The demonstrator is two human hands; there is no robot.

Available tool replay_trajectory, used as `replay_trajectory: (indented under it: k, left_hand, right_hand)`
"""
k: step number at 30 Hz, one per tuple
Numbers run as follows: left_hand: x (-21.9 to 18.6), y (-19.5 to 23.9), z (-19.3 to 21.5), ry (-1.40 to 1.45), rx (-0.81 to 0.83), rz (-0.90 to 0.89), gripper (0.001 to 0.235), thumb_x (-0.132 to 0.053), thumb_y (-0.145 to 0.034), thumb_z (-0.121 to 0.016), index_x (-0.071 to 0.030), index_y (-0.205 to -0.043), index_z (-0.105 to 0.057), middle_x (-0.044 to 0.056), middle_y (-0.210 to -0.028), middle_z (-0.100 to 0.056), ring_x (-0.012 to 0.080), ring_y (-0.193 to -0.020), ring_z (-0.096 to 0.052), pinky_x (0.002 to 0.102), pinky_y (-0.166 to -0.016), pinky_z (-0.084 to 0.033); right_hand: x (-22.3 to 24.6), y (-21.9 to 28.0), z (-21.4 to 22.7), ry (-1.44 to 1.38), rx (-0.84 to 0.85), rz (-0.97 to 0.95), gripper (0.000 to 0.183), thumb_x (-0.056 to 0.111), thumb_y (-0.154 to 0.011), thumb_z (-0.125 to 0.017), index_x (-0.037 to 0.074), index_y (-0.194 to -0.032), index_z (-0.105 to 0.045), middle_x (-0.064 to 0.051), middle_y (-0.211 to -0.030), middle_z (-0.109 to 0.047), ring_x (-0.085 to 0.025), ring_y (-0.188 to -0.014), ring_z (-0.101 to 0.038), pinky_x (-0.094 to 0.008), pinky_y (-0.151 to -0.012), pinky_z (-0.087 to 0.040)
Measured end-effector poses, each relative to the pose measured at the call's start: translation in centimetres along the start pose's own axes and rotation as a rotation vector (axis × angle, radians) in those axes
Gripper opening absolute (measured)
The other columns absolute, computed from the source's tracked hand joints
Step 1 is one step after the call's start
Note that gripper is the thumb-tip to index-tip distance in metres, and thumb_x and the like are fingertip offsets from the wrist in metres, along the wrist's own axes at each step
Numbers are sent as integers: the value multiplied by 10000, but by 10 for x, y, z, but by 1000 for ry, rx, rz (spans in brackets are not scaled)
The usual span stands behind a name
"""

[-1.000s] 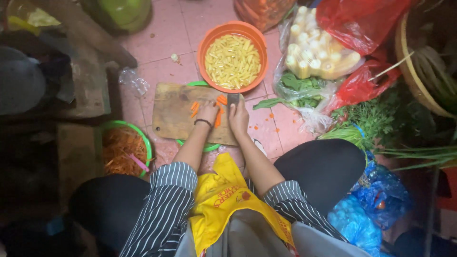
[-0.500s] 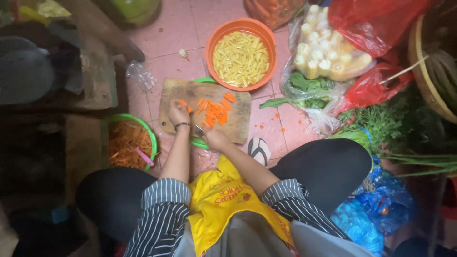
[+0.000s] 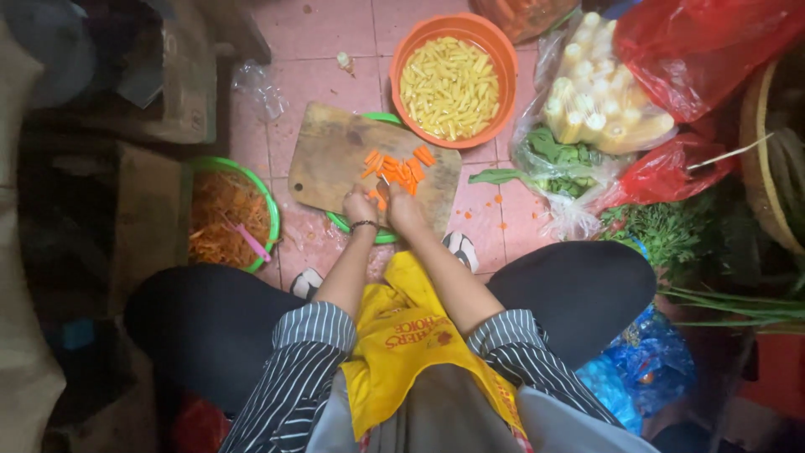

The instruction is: Peeling and slicing carrots on a wooden cutting board while sitting on the floor.

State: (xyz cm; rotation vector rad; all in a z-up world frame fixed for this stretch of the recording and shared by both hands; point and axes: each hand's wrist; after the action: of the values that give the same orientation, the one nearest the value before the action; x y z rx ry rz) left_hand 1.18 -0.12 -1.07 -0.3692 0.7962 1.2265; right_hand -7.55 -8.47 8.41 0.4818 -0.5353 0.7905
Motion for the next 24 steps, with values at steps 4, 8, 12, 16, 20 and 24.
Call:
replay_trajectory:
  k: [4,8,12,16,20,24]
  left_hand:
    - [-5,-1,1,-17,-38,-47,276,10,-677,-816,-65,-888,-655,132,-834,-657,305,-769,-653,430,-709,-554]
    - [-5,2,4,-57,-64,-68,193,-9,-715,-770,-77,-866,-671,155,-817,-654,345,-760,-657,450,-704,-546]
    - [-8,-1,6,-40,-54,-62,99,-23,-771,-714,-77,-836,-663,161,-778,-662,359,-755,-663,467,-697,-539]
    - [4,3,4,-34,-91,-143,96,-34,-768,-712,-82,-830,-657,176,-796,-676,384,-789,-665,486,-711,-540]
    - [-9,-5,2,3,-83,-135,58,-22,-828,-644,-77,-834,-662,198,-813,-685,407,-788,-668,508,-713,-536]
    - [-5,2,6,-79,-143,-210,85,-20,-778,-654,-48,-858,-652,206,-817,-688,430,-790,-665,520,-720,-538]
  right_hand:
    - [7,-2,5,73,108,-26,247,184,-972,-485,25,-1153,-540,-316,-1048,-696,-482,-983,-690,-583,-820,-531]
    - [24,3,21,40,79,91,225,197,-975,-466,23,-1095,-545,-297,-1085,-694,-469,-1002,-684,-559,-806,-536]
    - [40,-3,28,107,151,118,237,204,-988,-441,20,-1098,-543,-283,-1095,-694,-453,-1022,-681,-543,-832,-536]
    - [45,8,21,74,139,118,255,218,-1027,-440,13,-1149,-531,-295,-1082,-680,-464,-993,-673,-546,-813,-530]
    - [23,1,5,113,-2,231,234,189,-1003,-469,0,-1130,-523,-296,-1050,-680,-466,-971,-680,-537,-788,-539]
    - [36,4,22,8,2,101,265,217,-1008,-481,17,-1141,-591,-298,-1044,-692,-457,-969,-691,-534,-800,-543]
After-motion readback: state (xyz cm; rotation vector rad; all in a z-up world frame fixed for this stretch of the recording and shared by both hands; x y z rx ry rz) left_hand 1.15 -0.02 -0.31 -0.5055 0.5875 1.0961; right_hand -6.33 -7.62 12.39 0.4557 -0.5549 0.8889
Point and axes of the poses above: each hand's wrist, its own y-axis away from the middle knuckle, its own z-axis out of the back of the hand, x = y × z
